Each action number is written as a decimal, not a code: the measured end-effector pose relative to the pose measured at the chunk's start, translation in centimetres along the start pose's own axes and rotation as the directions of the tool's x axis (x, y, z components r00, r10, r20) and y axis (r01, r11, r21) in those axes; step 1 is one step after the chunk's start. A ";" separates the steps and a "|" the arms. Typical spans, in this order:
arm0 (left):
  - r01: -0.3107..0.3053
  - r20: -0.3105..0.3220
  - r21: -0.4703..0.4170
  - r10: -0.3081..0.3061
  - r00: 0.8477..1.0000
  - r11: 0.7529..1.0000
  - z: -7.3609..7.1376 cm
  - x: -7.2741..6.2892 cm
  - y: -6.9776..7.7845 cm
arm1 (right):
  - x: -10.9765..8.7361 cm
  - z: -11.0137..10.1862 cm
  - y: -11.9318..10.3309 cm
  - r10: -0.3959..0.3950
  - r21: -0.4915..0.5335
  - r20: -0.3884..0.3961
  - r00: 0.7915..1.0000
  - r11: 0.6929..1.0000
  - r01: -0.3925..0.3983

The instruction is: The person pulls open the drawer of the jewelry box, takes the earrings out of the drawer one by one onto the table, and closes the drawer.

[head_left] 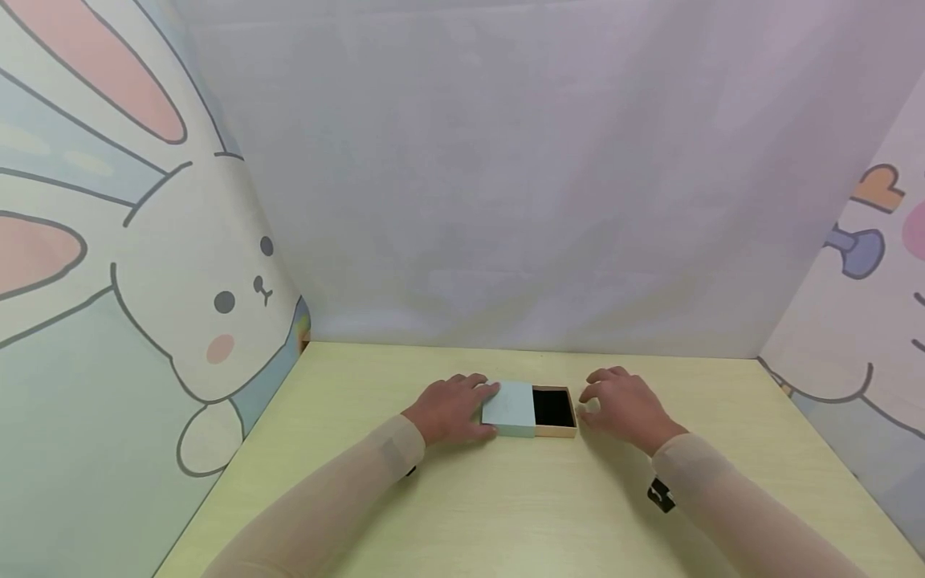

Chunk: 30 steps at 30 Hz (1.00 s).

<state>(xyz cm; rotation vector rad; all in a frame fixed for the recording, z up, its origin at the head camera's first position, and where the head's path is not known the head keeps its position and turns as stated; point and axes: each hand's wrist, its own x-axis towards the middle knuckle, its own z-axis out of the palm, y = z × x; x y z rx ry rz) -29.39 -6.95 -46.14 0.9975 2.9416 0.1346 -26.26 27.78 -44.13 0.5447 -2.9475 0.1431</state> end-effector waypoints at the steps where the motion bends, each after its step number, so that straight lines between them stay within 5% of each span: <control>1: 0.001 -0.002 0.000 -0.001 1.000 1.000 0.0 0.0 0.0 | 0.1 0.0 -0.1 0.000 0.001 0.001 1.000 1.000 0.000; 30: -0.001 0.001 0.036 0.001 1.000 0.999 0.2 0.2 -0.1 | 0.7 1.4 -0.3 -0.016 0.006 0.007 1.000 1.000 0.016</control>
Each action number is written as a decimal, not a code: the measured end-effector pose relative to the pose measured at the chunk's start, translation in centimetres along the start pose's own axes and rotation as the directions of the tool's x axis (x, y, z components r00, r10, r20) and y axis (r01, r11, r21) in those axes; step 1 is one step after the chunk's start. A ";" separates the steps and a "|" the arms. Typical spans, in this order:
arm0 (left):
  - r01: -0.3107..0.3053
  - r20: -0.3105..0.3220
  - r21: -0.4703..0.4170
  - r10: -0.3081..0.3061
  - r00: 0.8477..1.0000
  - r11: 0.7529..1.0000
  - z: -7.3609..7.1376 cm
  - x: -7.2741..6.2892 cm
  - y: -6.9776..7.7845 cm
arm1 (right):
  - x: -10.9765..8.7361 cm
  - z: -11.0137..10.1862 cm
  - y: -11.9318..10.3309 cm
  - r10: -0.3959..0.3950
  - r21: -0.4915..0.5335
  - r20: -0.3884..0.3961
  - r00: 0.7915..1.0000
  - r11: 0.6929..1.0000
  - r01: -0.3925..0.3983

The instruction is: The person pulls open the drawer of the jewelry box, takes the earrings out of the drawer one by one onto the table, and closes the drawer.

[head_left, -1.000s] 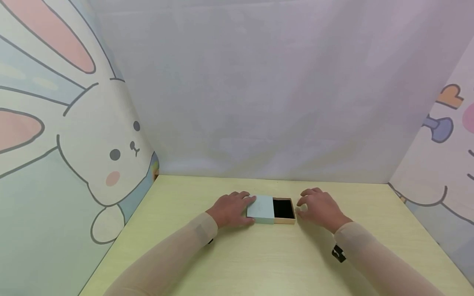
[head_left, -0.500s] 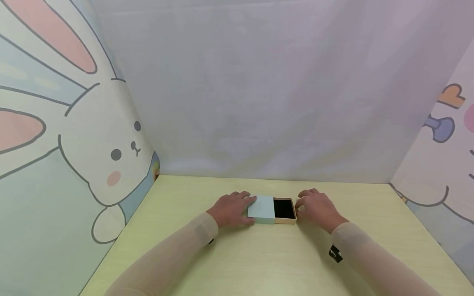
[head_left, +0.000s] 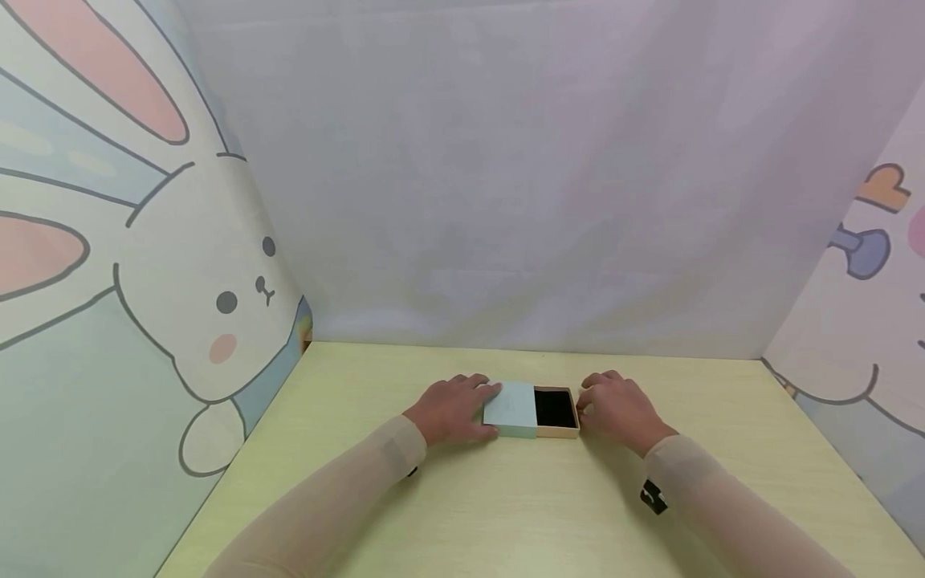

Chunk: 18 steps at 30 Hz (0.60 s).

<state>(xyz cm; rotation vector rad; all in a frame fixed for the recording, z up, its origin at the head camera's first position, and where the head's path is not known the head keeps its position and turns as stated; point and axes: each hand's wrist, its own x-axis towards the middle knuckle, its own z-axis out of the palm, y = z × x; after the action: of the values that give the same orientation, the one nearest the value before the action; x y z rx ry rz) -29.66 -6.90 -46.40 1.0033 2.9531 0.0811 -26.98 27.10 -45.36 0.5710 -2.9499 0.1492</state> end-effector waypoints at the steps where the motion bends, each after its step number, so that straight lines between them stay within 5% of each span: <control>1: -0.002 -0.003 0.000 0.002 1.000 1.000 0.0 0.0 0.0 | 0.0 0.1 0.1 -0.003 0.000 -0.002 1.000 1.000 0.003; 18: 0.002 -0.009 -0.013 -0.002 1.000 1.000 -0.1 -0.1 0.1 | 0.0 0.0 -0.6 -0.033 -0.030 -0.064 0.997 0.999 0.032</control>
<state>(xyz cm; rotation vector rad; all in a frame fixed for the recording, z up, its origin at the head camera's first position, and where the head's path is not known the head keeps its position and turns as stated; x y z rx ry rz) -29.50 -6.88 -46.25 1.0009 2.9576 0.1055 -26.75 26.55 -45.28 0.5984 -2.8743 0.1184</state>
